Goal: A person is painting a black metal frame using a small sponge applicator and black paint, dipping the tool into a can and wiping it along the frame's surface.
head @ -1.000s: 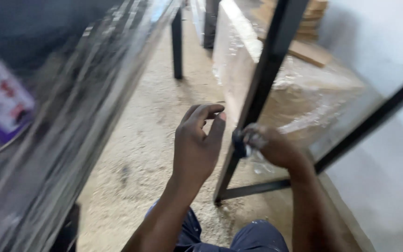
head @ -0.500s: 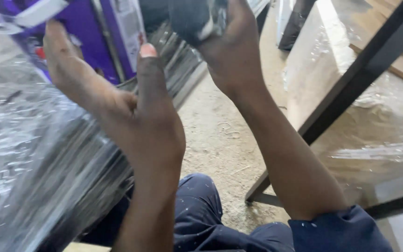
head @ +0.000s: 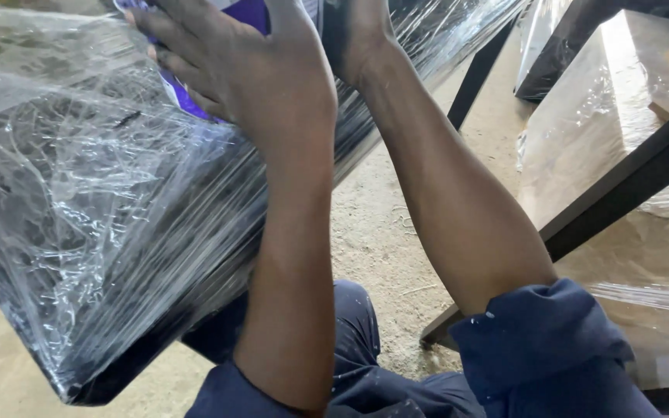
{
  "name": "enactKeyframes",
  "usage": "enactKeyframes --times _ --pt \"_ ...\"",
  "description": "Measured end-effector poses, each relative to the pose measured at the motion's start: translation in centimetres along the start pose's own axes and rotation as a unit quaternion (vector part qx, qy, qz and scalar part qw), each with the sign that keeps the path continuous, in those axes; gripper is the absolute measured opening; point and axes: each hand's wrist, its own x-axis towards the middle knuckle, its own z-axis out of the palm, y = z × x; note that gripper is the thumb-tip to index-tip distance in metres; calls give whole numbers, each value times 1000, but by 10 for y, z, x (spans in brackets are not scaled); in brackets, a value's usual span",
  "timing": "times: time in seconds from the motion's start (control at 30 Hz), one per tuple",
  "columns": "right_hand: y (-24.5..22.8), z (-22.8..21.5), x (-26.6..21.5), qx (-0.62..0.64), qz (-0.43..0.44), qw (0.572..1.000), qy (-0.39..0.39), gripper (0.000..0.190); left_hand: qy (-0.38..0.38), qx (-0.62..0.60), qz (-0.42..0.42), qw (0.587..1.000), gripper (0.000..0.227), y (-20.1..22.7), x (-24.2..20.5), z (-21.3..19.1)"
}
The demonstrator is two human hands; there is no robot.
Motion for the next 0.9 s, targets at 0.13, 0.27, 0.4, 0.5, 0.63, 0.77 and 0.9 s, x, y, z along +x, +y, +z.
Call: enactKeyframes --times 0.13,0.27,0.4,0.5,0.63,0.77,0.9 --pt "-2 -22 -1 65 11 998 2 28 16 -9 33 999 75 8 0 -9" --pt "-15 -45 5 122 8 992 11 26 -44 -121 86 988 67 9 -9 0" --pt "-30 -78 4 164 2 986 30 24 -123 -219 114 961 65 24 -31 10" --pt "-43 -106 -2 184 -5 982 48 23 -187 -269 78 942 78 47 -49 7" --pt "-66 -145 -26 182 -16 980 80 22 -242 -356 105 896 73 62 -86 11" --pt "-90 -189 -96 -216 -169 957 94 32 -356 -417 47 835 71 78 -130 12" --pt "-112 -190 -164 68 -69 959 265 36 -475 -470 -12 744 82 79 -179 8"
